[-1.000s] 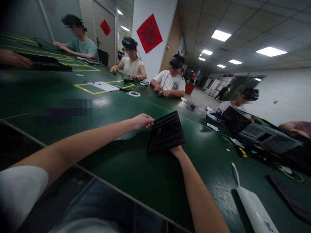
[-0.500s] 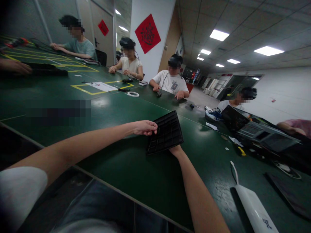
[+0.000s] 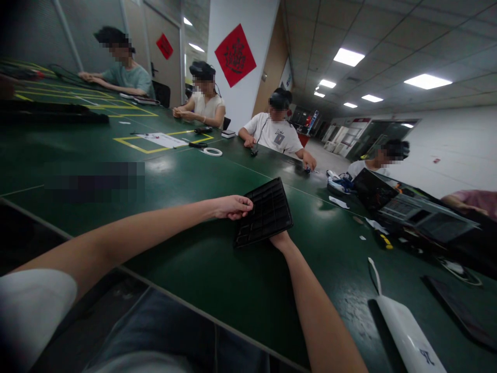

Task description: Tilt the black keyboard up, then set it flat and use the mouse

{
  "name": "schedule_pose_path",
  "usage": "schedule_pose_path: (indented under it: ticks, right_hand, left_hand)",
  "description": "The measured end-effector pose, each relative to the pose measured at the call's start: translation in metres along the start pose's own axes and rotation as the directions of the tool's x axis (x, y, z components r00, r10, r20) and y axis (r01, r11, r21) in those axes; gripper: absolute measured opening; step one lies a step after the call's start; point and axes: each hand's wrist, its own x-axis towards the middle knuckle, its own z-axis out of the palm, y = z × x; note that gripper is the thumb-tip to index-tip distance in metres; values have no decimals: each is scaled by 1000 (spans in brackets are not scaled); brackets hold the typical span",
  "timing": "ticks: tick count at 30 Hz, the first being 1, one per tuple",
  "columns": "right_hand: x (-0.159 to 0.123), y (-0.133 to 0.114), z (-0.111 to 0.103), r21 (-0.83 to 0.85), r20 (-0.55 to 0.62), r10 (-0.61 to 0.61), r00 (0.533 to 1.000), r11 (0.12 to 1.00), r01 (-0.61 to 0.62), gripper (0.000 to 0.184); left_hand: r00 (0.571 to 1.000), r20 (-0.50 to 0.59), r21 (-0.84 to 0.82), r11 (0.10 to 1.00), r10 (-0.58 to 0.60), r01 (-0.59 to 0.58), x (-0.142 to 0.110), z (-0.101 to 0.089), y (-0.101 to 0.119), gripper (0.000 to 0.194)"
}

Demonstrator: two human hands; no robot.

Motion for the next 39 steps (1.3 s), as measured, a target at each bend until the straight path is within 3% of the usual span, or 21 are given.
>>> schedule_pose_path:
  ticks: [4, 7, 10, 17, 21, 25, 27, 29, 31, 34, 36, 38, 39]
  right_hand:
    - [-1, 6, -1, 15, 21, -32, 999, 999, 32, 35]
    - [-2, 13, -3, 34, -1, -60, 998, 998, 60, 43]
    - [-3, 15, -5, 52, 3, -82, 997, 995, 81, 47]
    - [-2, 7, -2, 77, -6, -116, 993, 990, 116, 58]
    - [-3, 1, -3, 59, 6, -139, 990, 989, 139, 55]
    - [-5, -11, -6, 8, -26, -127, 992, 992, 127, 52]
    - [-5, -16, -6, 11, -36, -105, 994, 994, 105, 50]
    - [-5, -19, -5, 11, -29, -92, 995, 996, 93, 49]
    - [-5, -20, -4, 7, -17, -107, 994, 994, 107, 50]
    - [-5, -15, -4, 1, 11, -131, 991, 991, 131, 53]
    - [-5, -10, -6, -12, 19, -131, 991, 991, 131, 55]
    - [-6, -3, -7, -27, 18, -141, 990, 990, 142, 57]
    - [-6, 1, -8, -29, 22, -150, 988, 988, 151, 59]
  left_hand:
    - [968, -170, 256, 957, 184, -137, 3, 2, 0, 14]
    - [921, -164, 459, 854, 355, -247, 5, 0, 2, 11]
    - [894, -124, 559, 775, 430, -295, 6, -2, 3, 7]
    - [907, -131, 560, 785, 400, -265, 6, -1, 1, 7]
    - [927, -93, 540, 800, 364, -260, 4, 2, 3, 15]
    - [891, -112, 649, 712, 440, -270, 0, 6, 7, 5]
    - [873, -124, 660, 697, 471, -282, -1, 8, 11, 8]
    - [879, -209, 543, 799, 429, -260, -1, 7, 14, 12]
    - [892, -345, 289, 938, 290, -193, 0, 6, 17, 11]
    - [889, -449, -4, 995, 89, -101, 2, 2, 16, 13]
    - [892, -447, 39, 997, 72, -60, 2, 1, 13, 11]
    - [909, -387, 247, 967, 156, -61, 2, 1, 9, 8]
    - [917, -337, 385, 920, 213, -72, 2, 2, 8, 20]
